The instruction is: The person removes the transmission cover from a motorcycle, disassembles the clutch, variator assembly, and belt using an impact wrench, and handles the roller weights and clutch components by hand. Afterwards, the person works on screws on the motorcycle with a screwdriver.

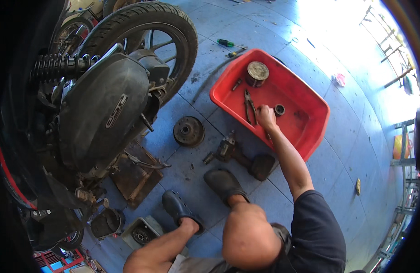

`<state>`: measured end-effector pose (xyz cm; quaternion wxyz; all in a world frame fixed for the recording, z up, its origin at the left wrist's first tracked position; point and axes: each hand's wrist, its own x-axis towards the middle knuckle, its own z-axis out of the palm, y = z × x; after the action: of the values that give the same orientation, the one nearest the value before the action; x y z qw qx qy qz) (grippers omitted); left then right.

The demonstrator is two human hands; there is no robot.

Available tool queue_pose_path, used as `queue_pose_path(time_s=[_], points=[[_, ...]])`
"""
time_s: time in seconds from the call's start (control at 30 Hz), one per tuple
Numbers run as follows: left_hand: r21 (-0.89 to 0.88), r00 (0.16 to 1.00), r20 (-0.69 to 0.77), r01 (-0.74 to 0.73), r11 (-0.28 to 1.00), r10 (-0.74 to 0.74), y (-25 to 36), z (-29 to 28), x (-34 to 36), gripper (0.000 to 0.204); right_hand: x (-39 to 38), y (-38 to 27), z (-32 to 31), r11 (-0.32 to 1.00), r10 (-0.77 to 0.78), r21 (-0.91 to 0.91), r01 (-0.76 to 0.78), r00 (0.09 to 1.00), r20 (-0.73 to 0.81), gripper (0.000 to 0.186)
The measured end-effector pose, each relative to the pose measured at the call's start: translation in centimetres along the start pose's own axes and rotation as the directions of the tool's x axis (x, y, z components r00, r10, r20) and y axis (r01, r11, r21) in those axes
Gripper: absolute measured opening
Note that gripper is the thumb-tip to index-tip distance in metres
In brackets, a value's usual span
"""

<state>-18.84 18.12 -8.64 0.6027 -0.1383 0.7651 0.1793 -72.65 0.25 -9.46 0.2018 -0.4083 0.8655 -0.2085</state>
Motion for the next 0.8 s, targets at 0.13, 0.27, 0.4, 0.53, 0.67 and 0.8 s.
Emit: queue_pose_path(time_s=[0.13, 0.27, 0.4, 0.53, 0.67, 0.8], points=[[-0.005, 0.993, -0.093, 0.066, 0.998, -0.066, 0.1, 2.4, 2.8, 0.030, 4.7, -6.7, -1.5, 0.868, -0.477, -0.081, 0.489, 0.779, -0.406, 0.020], [-0.312, 0.966, -0.186, 0.116, 0.943, -0.181, -0.9, 6.3, 6.3, 0.038, 11.5, -11.9, -1.7, 0.742, -0.659, -0.210, 0.637, 0.636, -0.401, 0.020], [-0.151, 0.987, 0.120, -0.089, 0.984, 0.108, -1.5, 7.5, 7.5, 0.043, 19.3, -15.0, -1.5, 0.828, -0.544, -0.304, 0.472, 0.806, -0.232, 0.024], [-0.238, 0.964, 0.031, -0.250, 0.939, 0.264, -1.5, 9.5, 7.1, 0.043, 27.5, -16.1, -1.4, 0.933, -0.241, -0.271, 0.237, 0.970, 0.018, 0.029], [-0.628, 0.984, -0.067, -0.169, 0.759, 0.165, -1.6, 12.3, 7.1, 0.040, 34.5, -14.4, 0.0, 0.935, -0.118, -0.327, 0.135, 0.991, 0.070, 0.032], [-0.669, 0.993, -0.027, -0.105, 0.736, 0.118, -1.9, 11.0, 7.2, 0.040, 40.2, -10.9, 1.6, 0.838, -0.150, -0.500, 0.217, 0.974, 0.171, 0.035]])
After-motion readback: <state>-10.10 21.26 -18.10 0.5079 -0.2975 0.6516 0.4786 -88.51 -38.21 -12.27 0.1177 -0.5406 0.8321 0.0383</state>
